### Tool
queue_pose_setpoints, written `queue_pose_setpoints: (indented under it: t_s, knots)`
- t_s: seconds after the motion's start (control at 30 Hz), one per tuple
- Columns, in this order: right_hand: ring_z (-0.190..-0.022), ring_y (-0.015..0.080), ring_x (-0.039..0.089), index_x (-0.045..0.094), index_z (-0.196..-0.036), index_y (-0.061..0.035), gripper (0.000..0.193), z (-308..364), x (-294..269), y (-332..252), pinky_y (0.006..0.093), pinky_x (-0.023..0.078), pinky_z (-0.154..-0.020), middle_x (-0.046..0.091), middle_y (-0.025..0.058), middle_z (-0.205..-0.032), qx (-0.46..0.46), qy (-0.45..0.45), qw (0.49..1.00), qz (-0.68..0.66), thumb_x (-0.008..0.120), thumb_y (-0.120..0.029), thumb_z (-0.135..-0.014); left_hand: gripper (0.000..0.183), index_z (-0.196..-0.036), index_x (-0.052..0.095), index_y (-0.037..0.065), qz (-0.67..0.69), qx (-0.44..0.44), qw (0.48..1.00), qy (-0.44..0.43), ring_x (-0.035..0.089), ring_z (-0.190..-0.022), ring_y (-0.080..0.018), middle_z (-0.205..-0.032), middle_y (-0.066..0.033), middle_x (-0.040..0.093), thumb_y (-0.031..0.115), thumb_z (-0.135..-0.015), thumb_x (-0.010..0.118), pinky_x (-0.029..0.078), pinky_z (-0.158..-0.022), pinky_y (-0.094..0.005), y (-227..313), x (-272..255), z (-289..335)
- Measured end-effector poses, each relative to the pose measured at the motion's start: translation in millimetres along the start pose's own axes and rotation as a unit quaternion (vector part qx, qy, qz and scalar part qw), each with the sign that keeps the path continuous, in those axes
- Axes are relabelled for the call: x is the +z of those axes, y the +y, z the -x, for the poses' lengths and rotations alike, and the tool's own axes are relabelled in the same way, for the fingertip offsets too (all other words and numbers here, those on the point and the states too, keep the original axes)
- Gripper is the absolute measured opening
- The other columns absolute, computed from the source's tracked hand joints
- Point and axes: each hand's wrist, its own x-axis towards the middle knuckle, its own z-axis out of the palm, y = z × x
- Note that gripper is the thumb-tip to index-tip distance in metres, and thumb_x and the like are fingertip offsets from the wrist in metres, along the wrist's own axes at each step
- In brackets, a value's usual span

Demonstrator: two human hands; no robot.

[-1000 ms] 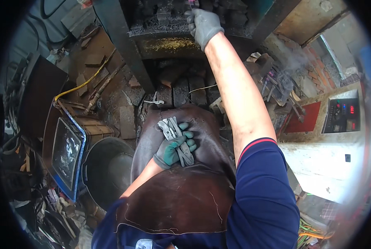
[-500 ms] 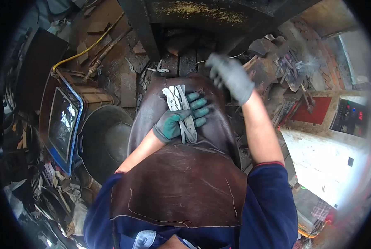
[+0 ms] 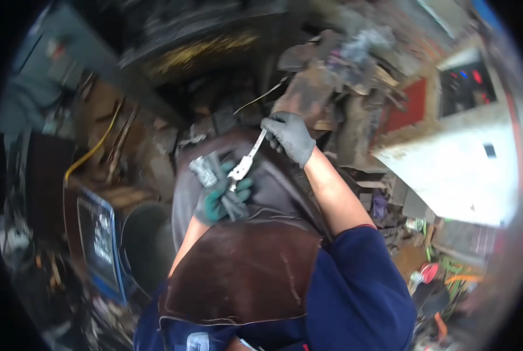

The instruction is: The person gathers metal parts from a basin, then repeatedly takes heated metal pieces from a heating unit, presses them in a press machine, cools them in a water container, and pairs them with the metal parts in hand.

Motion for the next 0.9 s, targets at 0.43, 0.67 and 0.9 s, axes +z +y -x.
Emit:
queue_pose_setpoints:
  t_s: [0.43,0.67,0.9]
  knots:
    - [-0.087,0.0194,0.066,0.054,-0.11,-0.0005,0.021,32.2,-128.6,95.6,0.0254,0.056,-0.066,0.066,0.0136,-0.102,-0.09,0.2,0.857,-0.467,0.054,-0.01,-0.091,0.043,-0.136,0.038,0.013,0.045,0.001,0.999,0.005,0.058,-0.11,-0.0292,-0.127,-0.0108,0.053,0.01,-0.095,0.048,0.054,-0.085,-0.0411,-2.3,5.0,-12.1]
    - [-0.088,0.0194,0.064,0.053,-0.107,-0.0003,0.018,-20.1,-123.4,80.7,0.0277,0.054,-0.071,0.064,0.0129,-0.106,-0.106,0.26,0.853,-0.441,0.05,-0.013,-0.095,0.045,-0.137,0.037,0.014,0.026,0.007,1.0,0.015,0.058,-0.108,-0.0287,-0.126,-0.0107,0.053,0.01,-0.094,0.049,0.054,-0.084,-0.0402,-1.8,3.8,-12.5]
    - [-0.051,0.0095,0.048,0.056,-0.09,-0.0037,0.02,-58.5,-126.0,60.5,0.0207,0.038,-0.044,0.054,0.0017,-0.067,-0.102,0.232,0.841,-0.478,0.063,-0.022,-0.09,0.046,-0.136,0.038,0.014,0.027,0.039,0.999,0.02,0.058,-0.106,-0.0281,-0.125,-0.0109,0.053,0.009,-0.093,0.052,0.053,-0.083,-0.04,2.3,0.2,-8.9]
